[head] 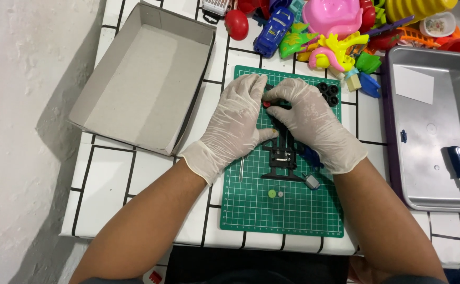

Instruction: Assembling a model toy car by fitting plastic parts and gears onto a chassis

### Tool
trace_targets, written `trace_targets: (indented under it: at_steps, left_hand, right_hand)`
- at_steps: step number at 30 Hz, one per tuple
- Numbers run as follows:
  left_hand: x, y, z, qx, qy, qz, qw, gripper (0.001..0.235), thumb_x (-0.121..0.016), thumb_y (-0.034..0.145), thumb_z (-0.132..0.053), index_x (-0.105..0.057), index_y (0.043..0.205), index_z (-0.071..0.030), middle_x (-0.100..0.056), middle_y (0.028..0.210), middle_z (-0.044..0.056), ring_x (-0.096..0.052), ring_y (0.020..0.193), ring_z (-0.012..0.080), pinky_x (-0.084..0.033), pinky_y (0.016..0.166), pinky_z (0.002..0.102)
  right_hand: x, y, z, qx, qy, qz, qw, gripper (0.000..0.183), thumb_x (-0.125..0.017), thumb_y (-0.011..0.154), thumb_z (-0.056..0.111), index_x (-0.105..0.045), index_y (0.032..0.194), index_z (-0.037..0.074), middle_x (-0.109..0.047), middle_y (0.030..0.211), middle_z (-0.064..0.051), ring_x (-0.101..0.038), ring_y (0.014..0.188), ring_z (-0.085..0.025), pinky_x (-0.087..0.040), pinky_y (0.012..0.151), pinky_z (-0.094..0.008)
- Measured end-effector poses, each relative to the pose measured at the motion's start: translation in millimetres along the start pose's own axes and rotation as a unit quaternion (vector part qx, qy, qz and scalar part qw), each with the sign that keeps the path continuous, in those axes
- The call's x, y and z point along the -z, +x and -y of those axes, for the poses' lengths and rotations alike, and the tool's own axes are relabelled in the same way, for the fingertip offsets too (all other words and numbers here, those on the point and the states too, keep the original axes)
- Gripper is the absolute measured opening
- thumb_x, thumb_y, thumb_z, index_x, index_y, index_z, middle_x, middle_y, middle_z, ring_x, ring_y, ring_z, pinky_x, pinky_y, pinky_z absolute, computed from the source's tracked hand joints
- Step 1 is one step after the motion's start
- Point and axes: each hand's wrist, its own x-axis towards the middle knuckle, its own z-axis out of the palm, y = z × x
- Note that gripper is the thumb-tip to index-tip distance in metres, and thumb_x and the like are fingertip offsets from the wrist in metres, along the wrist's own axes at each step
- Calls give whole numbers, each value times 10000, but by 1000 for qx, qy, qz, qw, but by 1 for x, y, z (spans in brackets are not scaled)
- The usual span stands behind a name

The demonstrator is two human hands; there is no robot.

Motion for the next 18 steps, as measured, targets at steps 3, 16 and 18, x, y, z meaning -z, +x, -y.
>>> trace_targets:
  at_steps: [3,16,18]
  left_hand:
    - [-2,1,2,1,4,8,1000,1187,-904,741,-556,-272,1587,-14,-386,1502,189,-311,1483,375,-190,1270,515]
    - [-3,2,1,-6,-2,-9,1000,1180,-917,731,-521,-281,1586,-12,-400,1483,191,-327,1466,395,-204,1263,525]
    - [-3,1,1,-6,-7,-14,1000,1182,-922,719,-522,-295,1580,-10,-413,1465,193,-342,1457,404,-217,1257,533]
  right_hand:
    - [3,-4,-4,11,-41,-7,999,222,-846,833,59,-769,1035,114,-687,1020,-98,-658,1058,-332,-536,932,-441]
    - [-1,-10,-17,46,-136,-25,989,143,-814,881,111,-755,1004,151,-634,1031,-56,-630,1048,-308,-525,907,-425]
    - [-8,-10,-25,58,-146,-46,987,224,-818,896,176,-744,1106,200,-620,1065,-31,-621,1073,-280,-517,926,-409]
